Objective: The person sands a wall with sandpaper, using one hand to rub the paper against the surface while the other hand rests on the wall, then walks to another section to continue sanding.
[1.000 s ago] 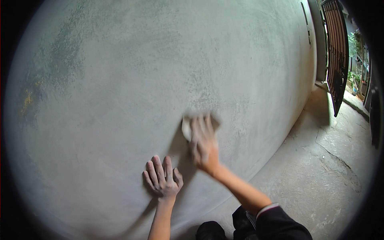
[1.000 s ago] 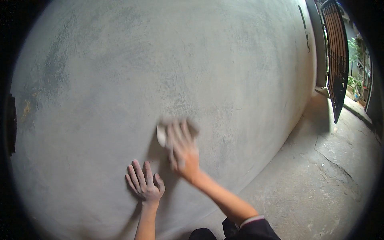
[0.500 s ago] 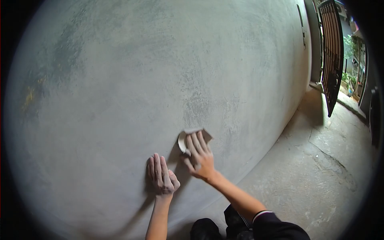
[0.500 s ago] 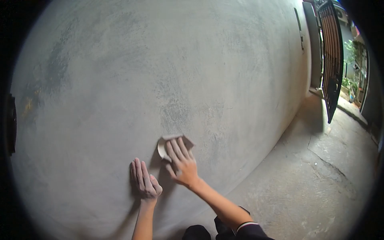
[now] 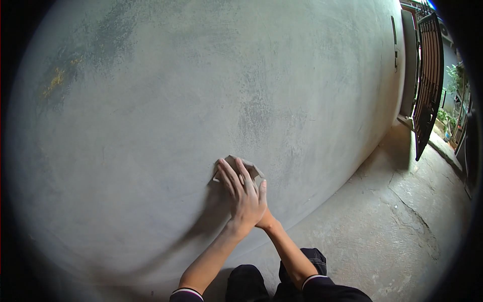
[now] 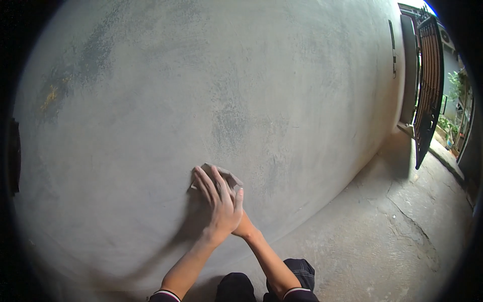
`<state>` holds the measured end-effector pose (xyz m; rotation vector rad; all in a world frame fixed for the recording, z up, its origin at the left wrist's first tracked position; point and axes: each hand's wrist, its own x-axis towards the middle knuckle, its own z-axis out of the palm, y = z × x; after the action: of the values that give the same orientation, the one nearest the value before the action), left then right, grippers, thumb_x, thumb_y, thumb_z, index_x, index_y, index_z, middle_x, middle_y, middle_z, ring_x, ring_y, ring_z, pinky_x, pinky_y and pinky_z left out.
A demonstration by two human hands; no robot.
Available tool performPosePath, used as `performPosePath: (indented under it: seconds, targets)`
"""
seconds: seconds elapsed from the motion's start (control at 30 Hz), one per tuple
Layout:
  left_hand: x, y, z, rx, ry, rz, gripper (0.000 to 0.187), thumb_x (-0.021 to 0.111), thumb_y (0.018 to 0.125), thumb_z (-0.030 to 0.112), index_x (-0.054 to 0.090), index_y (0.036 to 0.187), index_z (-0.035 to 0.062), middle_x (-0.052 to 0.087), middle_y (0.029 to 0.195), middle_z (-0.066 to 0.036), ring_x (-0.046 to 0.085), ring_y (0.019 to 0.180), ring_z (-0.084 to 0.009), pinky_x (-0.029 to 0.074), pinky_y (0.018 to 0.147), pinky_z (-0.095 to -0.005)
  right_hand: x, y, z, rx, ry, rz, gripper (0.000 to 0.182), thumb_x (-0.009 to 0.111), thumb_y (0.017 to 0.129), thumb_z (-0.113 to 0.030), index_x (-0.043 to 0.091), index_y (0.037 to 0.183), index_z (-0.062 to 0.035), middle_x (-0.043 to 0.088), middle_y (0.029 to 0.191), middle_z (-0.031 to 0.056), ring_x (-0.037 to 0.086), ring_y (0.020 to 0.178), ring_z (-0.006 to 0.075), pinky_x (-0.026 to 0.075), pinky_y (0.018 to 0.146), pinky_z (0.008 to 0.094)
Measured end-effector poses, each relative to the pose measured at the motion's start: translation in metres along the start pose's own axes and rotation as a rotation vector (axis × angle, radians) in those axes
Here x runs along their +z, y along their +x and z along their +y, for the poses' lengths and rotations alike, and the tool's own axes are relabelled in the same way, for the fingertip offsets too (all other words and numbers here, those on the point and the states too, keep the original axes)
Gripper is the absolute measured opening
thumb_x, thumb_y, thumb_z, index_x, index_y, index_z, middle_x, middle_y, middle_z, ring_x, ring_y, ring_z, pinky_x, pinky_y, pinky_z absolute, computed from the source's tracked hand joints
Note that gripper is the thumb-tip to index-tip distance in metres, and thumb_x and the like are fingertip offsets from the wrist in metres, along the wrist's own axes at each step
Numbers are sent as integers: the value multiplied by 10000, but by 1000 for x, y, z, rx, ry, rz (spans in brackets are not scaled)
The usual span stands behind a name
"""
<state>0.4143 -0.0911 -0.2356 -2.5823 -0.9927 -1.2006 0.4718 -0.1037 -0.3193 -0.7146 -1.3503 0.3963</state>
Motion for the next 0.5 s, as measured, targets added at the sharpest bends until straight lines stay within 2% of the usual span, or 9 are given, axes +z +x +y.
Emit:
performPosePath:
  seconds: [0.07, 0.13, 0.17, 0.2, 0.27, 0.3, 0.37, 0.4, 0.5]
  targets:
    - [10, 2, 2, -38, 100, -9, 898, 495, 925, 404, -15, 1444, -123, -80, 1476, -399, -63, 1388, -539, 31, 1121, -603, -1, -34, 26, -10, -101, 3, 584, 629, 821, -52, 424, 1362, 28, 391, 1438, 227, 347, 1360, 356, 286, 1101, 409]
    - [41, 4, -14, -52, 181, 54, 1028, 538, 894, 497, -74, 1430, -132, -103, 1450, -433, -91, 1367, -569, 29, 1107, -626, 11, -67, 50, -5, -216, 98, 544, 616, 795, 0, 463, 1317, 28, 433, 1396, 241, 378, 1334, 383, 321, 1083, 412]
    - [64, 4, -27, 5, 278, 233, 1093, 564, 860, 562, -63, 1441, -120, -45, 1477, -405, -21, 1393, -534, 72, 1122, -593, 15, -75, 56, 5, -338, 198, 513, 602, 769, 52, 502, 1272, 27, 474, 1354, 255, 408, 1308, 411, 356, 1065, 416]
    - [68, 1, -34, 0, 285, 217, 1093, 564, 860, 562, -63, 1441, -120, -45, 1477, -405, -21, 1393, -534, 72, 1122, -593, 14, -80, 58, 21, -330, 198, 513, 602, 769, 52, 502, 1272, 27, 474, 1354, 255, 408, 1308, 411, 356, 1065, 416]
    - [70, 6, -40, 183, 521, 233, 1107, 579, 846, 573, -51, 1453, -105, 49, 1499, -371, 85, 1415, -479, 124, 1136, -536, 5, -80, 58, -59, -463, 117, 496, 564, 746, 115, 534, 1231, 17, 500, 1324, 257, 458, 1263, 412, 412, 1023, 408]
    - [64, 14, -42, 222, 548, 272, 1090, 583, 842, 575, -14, 1462, -95, 137, 1505, -335, 176, 1416, -429, 159, 1143, -494, 3, -76, 54, -84, -451, 157, 507, 544, 728, 135, 558, 1215, -4, 509, 1336, 221, 476, 1254, 388, 434, 1007, 406]
    - [46, 39, -45, 321, 536, 237, 1069, 588, 845, 559, 10, 1464, -93, 137, 1508, -328, 169, 1419, -418, 146, 1153, -497, -3, -70, 45, -68, -447, 127, 526, 535, 720, 145, 566, 1218, -19, 508, 1346, 202, 480, 1257, 372, 434, 1011, 400]
    - [28, 63, -38, 291, 524, 264, 996, 541, 882, 540, 39, 1464, -93, 138, 1506, -330, 157, 1422, -413, 124, 1164, -499, -5, -66, 41, -63, -446, 111, 546, 526, 711, 154, 575, 1221, -34, 507, 1356, 183, 483, 1259, 357, 435, 1015, 395]
    - [-31, 145, -16, 207, 422, 588, 768, 420, 969, 397, 87, 1468, -83, 142, 1522, -292, 144, 1433, -378, 109, 1170, -494, 0, -67, 40, -52, -423, 172, 560, 498, 699, 171, 609, 1198, -57, 529, 1344, 155, 489, 1262, 331, 430, 1028, 381]
